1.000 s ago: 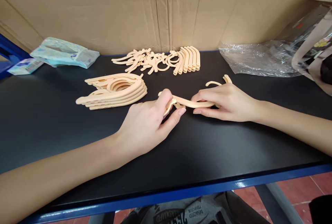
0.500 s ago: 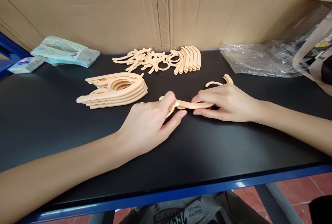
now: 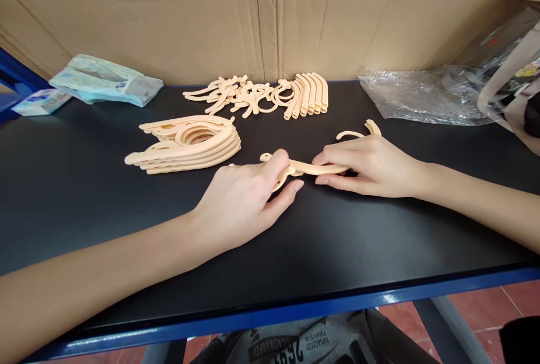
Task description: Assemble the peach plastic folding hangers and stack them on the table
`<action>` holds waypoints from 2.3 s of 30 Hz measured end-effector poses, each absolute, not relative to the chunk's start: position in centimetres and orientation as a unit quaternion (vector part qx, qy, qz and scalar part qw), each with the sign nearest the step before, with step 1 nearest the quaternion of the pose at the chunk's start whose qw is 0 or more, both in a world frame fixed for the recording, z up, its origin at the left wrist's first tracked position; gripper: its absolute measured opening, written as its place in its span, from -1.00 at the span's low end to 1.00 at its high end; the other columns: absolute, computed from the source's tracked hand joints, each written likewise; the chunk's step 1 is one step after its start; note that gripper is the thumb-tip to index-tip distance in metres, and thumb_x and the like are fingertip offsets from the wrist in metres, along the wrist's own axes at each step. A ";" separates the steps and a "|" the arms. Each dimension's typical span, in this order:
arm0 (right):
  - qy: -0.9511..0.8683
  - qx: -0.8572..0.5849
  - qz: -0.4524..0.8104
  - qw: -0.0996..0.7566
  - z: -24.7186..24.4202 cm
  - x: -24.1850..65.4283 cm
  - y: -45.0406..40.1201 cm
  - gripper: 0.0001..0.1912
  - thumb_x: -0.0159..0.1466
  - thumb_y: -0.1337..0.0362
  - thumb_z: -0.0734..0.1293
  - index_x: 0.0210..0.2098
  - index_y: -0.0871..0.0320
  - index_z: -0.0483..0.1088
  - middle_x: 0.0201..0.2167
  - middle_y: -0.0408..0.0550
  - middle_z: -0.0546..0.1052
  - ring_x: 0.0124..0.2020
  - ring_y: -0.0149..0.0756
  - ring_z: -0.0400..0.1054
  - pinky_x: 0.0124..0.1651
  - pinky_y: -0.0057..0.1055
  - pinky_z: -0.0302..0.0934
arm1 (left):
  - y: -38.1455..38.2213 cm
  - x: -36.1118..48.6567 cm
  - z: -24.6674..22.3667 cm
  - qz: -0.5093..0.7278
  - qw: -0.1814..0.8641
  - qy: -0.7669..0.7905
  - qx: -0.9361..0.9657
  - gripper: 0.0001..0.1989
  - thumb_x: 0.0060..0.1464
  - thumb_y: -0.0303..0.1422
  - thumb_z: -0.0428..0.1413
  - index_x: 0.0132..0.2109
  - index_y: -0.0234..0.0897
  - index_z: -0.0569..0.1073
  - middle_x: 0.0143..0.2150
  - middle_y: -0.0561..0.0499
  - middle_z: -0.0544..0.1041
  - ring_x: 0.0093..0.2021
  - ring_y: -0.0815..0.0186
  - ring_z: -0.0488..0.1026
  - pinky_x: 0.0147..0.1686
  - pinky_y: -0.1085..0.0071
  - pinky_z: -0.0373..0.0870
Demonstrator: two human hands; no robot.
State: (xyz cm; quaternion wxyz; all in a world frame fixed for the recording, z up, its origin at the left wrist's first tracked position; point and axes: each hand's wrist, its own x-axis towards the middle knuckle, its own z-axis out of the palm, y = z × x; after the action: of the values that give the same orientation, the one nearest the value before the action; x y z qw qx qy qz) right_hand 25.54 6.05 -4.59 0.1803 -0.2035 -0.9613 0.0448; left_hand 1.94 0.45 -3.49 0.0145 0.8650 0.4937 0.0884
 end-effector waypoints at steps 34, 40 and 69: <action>-0.888 -0.184 -0.127 0.402 -4.7 25.6 5.0 -0.93 0.31 0.29 0.27 -0.33 0.09 0.33 -0.73 -0.33 0.19 -0.69 -0.51 0.02 -0.59 -0.56 0.04 | 0.3 1.3 -3.5 0.322 0.086 0.442 0.833 -0.79 0.31 -0.24 -0.08 -0.29 -0.20 0.13 -0.46 0.15 0.31 -0.55 0.43 0.26 -0.56 0.48 0.12; -0.874 -0.119 -0.138 0.451 -4.6 25.6 4.7 -0.92 0.29 0.31 0.25 -0.34 0.12 0.34 -0.69 -0.26 0.37 -0.71 -0.48 0.15 -0.61 -0.50 0.08 | 0.1 1.0 -3.6 0.398 0.157 0.406 0.808 -0.84 0.31 -0.31 -0.10 -0.28 -0.17 0.10 -0.41 0.13 0.29 -0.46 0.39 0.25 -0.42 0.42 0.21; -0.895 -0.078 -0.182 0.398 -4.3 26.1 5.0 -0.90 0.28 0.29 0.25 -0.38 0.11 0.28 -0.72 -0.24 0.28 -0.71 -0.44 0.16 -0.64 -0.45 0.07 | 0.3 1.2 -2.9 0.311 0.205 0.459 0.806 -0.69 0.32 -0.18 -0.14 -0.38 -0.20 0.18 -0.54 0.14 0.20 -0.54 0.40 0.16 -0.51 0.46 0.10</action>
State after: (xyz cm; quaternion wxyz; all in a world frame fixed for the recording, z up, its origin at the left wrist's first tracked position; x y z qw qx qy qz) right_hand 26.12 4.96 -4.35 0.3985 -0.0780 -0.8955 -0.1822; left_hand 1.16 0.34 -2.93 0.2049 0.8064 0.4592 0.3112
